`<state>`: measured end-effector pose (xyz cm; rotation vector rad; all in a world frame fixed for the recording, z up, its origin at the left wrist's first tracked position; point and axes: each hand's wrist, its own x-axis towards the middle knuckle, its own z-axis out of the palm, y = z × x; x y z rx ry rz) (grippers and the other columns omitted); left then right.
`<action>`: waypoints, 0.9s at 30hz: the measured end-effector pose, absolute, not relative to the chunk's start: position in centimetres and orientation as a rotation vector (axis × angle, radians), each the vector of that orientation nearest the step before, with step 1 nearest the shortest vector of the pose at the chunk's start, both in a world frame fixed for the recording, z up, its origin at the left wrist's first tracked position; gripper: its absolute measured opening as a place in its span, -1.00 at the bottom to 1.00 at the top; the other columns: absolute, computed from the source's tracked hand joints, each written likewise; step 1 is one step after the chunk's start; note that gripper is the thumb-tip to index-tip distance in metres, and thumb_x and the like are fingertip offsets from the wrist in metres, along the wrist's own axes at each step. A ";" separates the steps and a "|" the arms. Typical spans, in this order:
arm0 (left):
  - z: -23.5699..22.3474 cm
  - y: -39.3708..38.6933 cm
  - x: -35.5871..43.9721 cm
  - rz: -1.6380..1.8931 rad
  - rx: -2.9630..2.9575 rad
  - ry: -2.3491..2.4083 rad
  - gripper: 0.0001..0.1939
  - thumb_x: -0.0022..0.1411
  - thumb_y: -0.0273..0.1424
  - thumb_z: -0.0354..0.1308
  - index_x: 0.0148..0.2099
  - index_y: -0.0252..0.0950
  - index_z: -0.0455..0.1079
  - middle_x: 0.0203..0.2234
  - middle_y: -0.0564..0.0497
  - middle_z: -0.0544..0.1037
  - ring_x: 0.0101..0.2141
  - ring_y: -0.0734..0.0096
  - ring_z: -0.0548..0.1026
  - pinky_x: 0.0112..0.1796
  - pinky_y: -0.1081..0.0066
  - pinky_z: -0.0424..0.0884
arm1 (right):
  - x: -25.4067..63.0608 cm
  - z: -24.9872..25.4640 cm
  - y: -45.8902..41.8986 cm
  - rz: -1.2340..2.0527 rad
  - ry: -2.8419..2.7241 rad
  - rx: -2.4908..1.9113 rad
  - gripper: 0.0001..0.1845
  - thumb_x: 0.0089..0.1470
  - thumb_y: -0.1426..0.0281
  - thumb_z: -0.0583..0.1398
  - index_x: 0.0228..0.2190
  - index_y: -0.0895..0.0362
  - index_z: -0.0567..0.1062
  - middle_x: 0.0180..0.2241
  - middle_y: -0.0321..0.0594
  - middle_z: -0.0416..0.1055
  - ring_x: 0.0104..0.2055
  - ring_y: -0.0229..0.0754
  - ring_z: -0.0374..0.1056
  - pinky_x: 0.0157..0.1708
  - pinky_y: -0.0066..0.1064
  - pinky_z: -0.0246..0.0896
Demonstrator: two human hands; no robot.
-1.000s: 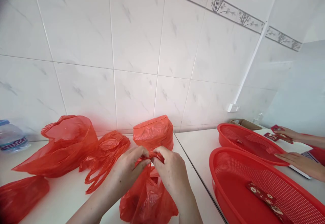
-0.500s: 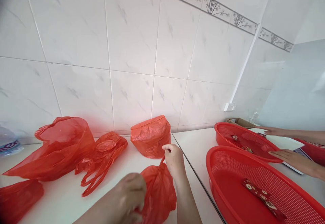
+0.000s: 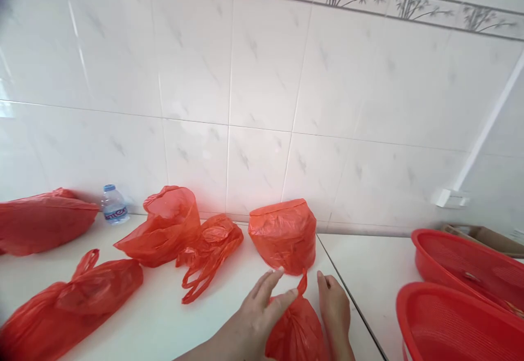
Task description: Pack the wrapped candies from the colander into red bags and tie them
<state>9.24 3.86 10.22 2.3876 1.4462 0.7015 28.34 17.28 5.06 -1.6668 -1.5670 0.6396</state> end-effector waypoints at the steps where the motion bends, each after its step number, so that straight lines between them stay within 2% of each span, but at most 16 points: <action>1: 9.6 4.1 9.1 0.608 2.442 1.444 -0.01 -0.09 -0.30 0.39 0.33 -0.12 -0.03 0.33 -0.44 -0.15 0.18 -0.50 0.13 -0.09 -0.22 0.36 | 28.5 4.4 17.5 0.647 -1.596 -1.670 -0.53 0.06 -0.01 -0.03 -0.63 0.05 0.32 -0.60 -0.23 0.36 -0.49 -0.10 0.26 -0.46 -0.32 0.11; 2: 9.2 4.1 8.9 0.543 2.487 1.417 -0.07 -0.03 -0.34 0.35 0.32 -0.04 -0.03 0.34 -0.40 -0.14 0.11 -0.45 0.26 -0.16 -0.12 0.43 | 28.7 3.8 17.7 0.656 -1.627 -1.660 -0.53 0.05 -0.01 -0.02 -0.63 0.05 0.31 -0.60 -0.24 0.35 -0.49 -0.10 0.25 -0.45 -0.33 0.12; 4: 9.1 3.5 8.0 0.502 2.534 1.328 -0.29 0.06 -0.37 0.27 0.24 0.06 0.14 0.26 -0.22 0.17 -0.08 -0.15 0.50 -0.23 0.13 0.48 | 29.0 3.2 18.0 0.669 -1.668 -1.649 -0.54 0.04 -0.01 -0.02 -0.64 0.04 0.30 -0.62 -0.25 0.33 -0.49 -0.09 0.25 -0.43 -0.32 0.14; 6: 9.9 2.3 6.6 0.565 2.515 1.302 -0.55 0.11 -0.42 0.21 0.05 0.04 0.36 -0.01 -0.01 0.50 -0.22 0.17 0.56 -0.24 0.36 0.45 | 29.2 3.0 18.2 0.678 -1.698 -1.676 -0.54 0.04 -0.01 -0.02 -0.65 0.03 0.30 -0.63 -0.25 0.32 -0.49 -0.07 0.26 -0.42 -0.30 0.15; 7: 10.6 1.5 5.7 0.602 2.488 1.337 -0.63 0.10 -0.47 0.18 -0.04 0.00 0.42 -0.16 0.06 0.56 -0.26 0.27 0.56 -0.26 0.43 0.43 | 29.4 3.0 18.4 0.697 -1.717 -1.698 -0.54 0.04 -0.02 -0.02 -0.64 0.03 0.31 -0.63 -0.25 0.33 -0.48 -0.06 0.28 -0.40 -0.29 0.16; 9: 12.3 0.0 3.8 0.630 2.432 1.456 -0.60 0.03 -0.61 0.10 -0.13 -0.06 0.46 -0.29 0.10 0.56 -0.30 0.37 0.54 -0.30 0.51 0.39 | 29.6 3.1 18.7 0.737 -1.749 -1.739 -0.54 0.04 -0.03 -0.02 -0.60 0.02 0.35 -0.58 -0.22 0.38 -0.43 -0.02 0.33 -0.35 -0.26 0.17; 11: 14.0 -1.8 1.6 0.633 2.372 1.593 -0.50 -0.09 -0.69 0.02 -0.16 -0.10 0.46 -0.31 0.09 0.55 -0.32 0.38 0.52 -0.35 0.51 0.35 | 29.8 3.0 19.1 0.769 -1.771 -1.772 -0.57 0.03 -0.03 0.00 -0.53 0.01 0.40 -0.49 -0.17 0.45 -0.37 0.03 0.37 -0.31 -0.23 0.19; 13: 15.3 -3.8 -0.6 0.641 2.311 1.734 -0.49 -0.14 -0.72 -0.05 -0.22 -0.15 0.46 -0.33 0.07 0.53 -0.36 0.38 0.49 -0.40 0.50 0.31 | 30.0 2.7 19.5 0.782 -1.777 -1.791 -0.60 0.00 -0.03 0.03 -0.47 0.01 0.43 -0.39 -0.13 0.50 -0.30 0.07 0.40 -0.29 -0.22 0.20; 16: 16.5 -7.2 -4.0 0.649 2.205 1.957 -0.58 -0.06 -0.73 -0.12 -0.33 -0.21 0.42 -0.42 0.05 0.49 -0.46 0.39 0.43 -0.49 0.46 0.21 | 30.1 2.3 19.9 0.788 -1.773 -1.808 -0.61 -0.02 -0.02 0.05 -0.45 0.00 0.43 -0.31 -0.09 0.51 -0.25 0.11 0.41 -0.27 -0.20 0.21; 19: 17.1 -10.4 -7.3 0.622 1.999 2.234 -0.63 0.00 -0.71 -0.13 -0.39 -0.20 0.39 -0.46 0.09 0.49 -0.51 0.40 0.42 -0.49 0.46 0.22 | 30.1 2.2 19.9 0.798 -1.774 -1.825 -0.63 -0.03 -0.01 0.07 -0.46 -0.01 0.43 -0.33 -0.08 0.52 -0.27 0.12 0.42 -0.27 -0.17 0.21; 21: 17.2 -11.9 -9.3 0.610 1.828 2.444 -0.65 0.04 -0.69 -0.14 -0.41 -0.20 0.37 -0.45 0.06 0.49 -0.43 0.31 0.47 -0.42 0.42 0.28 | 30.0 2.3 19.8 0.828 -1.771 -1.839 -0.64 -0.04 -0.01 0.08 -0.47 -0.01 0.44 -0.35 -0.09 0.52 -0.31 0.11 0.42 -0.28 -0.17 0.21; 23: 17.1 -12.6 -10.7 0.626 1.727 2.619 -0.63 0.08 -0.67 -0.16 -0.34 -0.21 0.40 -0.31 -0.05 0.52 -0.19 0.12 0.48 -0.28 0.29 0.33 | 29.9 2.4 19.6 0.850 -1.765 -1.847 -0.65 -0.05 0.00 0.09 -0.49 -0.01 0.44 -0.37 -0.10 0.52 -0.32 0.09 0.43 -0.28 -0.17 0.21; 25: 16.7 -12.4 -11.2 0.637 1.728 2.696 -0.54 0.11 -0.66 -0.17 -0.14 -0.18 0.43 -0.01 -0.14 0.45 0.12 -0.01 0.28 -0.06 0.10 0.29 | 29.8 2.5 19.5 0.850 -1.765 -1.847 -0.66 -0.04 0.00 0.09 -0.48 -0.01 0.44 -0.36 -0.11 0.52 -0.30 0.09 0.43 -0.28 -0.19 0.21; 27: 15.9 -11.6 -11.0 0.621 1.749 2.646 -0.46 0.15 -0.61 -0.15 0.09 -0.06 0.34 0.24 -0.06 0.23 0.28 0.05 0.01 0.11 -0.03 0.12 | 29.7 2.6 19.3 0.845 -1.781 -1.862 -0.63 -0.02 -0.02 0.06 -0.46 -0.01 0.42 -0.36 -0.13 0.52 -0.29 0.07 0.42 -0.27 -0.20 0.21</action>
